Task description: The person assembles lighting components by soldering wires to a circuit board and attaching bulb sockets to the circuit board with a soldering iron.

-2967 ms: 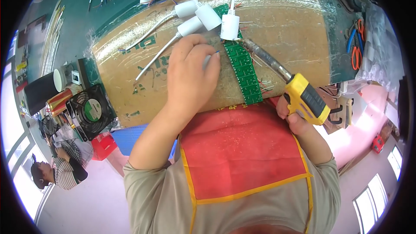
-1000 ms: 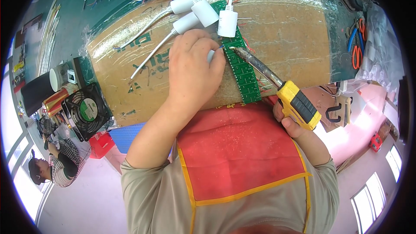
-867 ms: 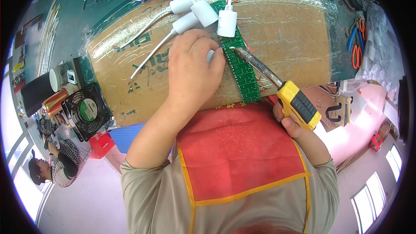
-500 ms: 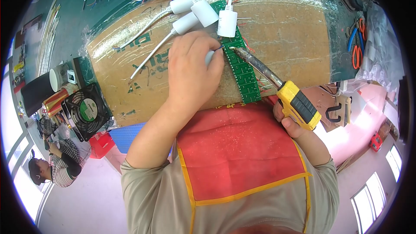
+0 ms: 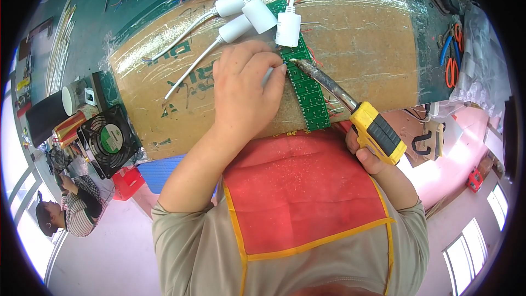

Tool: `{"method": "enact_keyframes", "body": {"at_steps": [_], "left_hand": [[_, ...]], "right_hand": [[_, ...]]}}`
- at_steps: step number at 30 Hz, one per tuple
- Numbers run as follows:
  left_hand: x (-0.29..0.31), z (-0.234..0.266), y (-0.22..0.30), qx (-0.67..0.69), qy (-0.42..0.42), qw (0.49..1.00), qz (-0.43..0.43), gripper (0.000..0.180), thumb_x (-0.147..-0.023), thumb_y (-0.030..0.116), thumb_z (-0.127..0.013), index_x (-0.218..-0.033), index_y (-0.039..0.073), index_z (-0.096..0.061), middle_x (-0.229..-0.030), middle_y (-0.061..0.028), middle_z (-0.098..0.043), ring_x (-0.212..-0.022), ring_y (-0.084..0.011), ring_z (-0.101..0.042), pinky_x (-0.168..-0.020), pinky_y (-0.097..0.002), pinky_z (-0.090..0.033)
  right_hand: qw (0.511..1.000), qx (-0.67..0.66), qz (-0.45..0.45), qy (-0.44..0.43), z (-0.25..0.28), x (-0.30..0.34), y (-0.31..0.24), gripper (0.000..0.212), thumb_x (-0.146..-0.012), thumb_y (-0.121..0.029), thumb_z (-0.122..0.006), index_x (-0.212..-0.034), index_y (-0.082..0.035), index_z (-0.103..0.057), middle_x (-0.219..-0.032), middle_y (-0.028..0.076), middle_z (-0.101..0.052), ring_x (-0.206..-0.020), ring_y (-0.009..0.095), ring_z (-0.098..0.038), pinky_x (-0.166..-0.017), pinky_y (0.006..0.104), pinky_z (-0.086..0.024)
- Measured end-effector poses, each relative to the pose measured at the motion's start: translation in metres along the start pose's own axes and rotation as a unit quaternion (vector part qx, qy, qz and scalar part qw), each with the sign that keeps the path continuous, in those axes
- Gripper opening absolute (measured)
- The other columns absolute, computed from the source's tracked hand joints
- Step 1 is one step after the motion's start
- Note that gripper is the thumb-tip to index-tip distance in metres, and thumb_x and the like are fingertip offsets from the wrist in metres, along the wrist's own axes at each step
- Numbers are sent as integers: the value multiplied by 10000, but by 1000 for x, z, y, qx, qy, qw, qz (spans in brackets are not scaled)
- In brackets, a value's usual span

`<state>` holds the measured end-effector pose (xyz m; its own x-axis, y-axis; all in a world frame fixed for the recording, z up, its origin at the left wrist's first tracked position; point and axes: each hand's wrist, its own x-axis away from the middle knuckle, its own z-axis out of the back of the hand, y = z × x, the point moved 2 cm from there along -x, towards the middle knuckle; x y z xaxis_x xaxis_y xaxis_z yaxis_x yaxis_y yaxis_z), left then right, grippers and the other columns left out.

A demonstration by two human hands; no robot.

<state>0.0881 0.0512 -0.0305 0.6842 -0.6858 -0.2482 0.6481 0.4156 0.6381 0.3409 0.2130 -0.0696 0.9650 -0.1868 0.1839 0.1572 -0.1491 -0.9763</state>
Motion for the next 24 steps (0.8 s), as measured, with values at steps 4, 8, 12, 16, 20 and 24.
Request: {"method": "enact_keyframes", "body": {"at_steps": [4,8,12,16,20,24], "left_hand": [[-1,0,0,-1,-1,1000,-2,76,-763,75,-704,-827,80,-664,-990,-62,-647,-956,-280,-587,-857,-392,-451],[-1,-1,0,-9,1,1000,2,75,-757,73,-695,-823,81,-660,-998,-59,-648,-967,-279,-588,-867,-394,-450],[-1,-2,-1,-5,-4,1000,7,78,-748,71,-691,-816,83,-654,-1012,-58,-648,-977,-277,-590,-874,-395,-452],[-1,-2,-1,-6,-5,1000,8,81,-746,72,-692,-816,83,-654,-1015,-58,-650,-980,-276,-591,-877,-396,-452],[-1,-2,-1,-8,-3,1000,11,81,-745,72,-693,-817,83,-657,-1013,-56,-651,-980,-275,-592,-878,-398,-452],[-1,-3,-1,-9,1,1000,9,82,-745,73,-693,-819,84,-658,-1012,-56,-652,-984,-275,-591,-879,-400,-451]], "right_hand": [[1000,22,1,-1,0,0,-1,393,-842,-214,-694,-1087,48,-533,-728,22,-543,-619,127,-507,-598,258,-410],[997,68,0,-26,2,0,-1,392,-837,-212,-697,-1088,43,-537,-734,21,-550,-622,125,-506,-604,260,-411],[999,31,-14,18,-2,3,5,387,-834,-216,-702,-1081,35,-540,-738,20,-552,-625,122,-509,-606,263,-412],[999,1,-35,20,-4,0,-3,374,-824,-197,-710,-1063,33,-538,-735,19,-544,-626,121,-513,-602,267,-414],[999,-27,-29,13,-5,-3,-3,341,-827,-186,-707,-1039,25,-543,-736,23,-541,-624,127,-512,-596,274,-412],[1000,13,-11,23,-4,3,5,280,-831,-186,-701,-977,5,-558,-734,35,-541,-619,150,-514,-591,284,-404]]}}
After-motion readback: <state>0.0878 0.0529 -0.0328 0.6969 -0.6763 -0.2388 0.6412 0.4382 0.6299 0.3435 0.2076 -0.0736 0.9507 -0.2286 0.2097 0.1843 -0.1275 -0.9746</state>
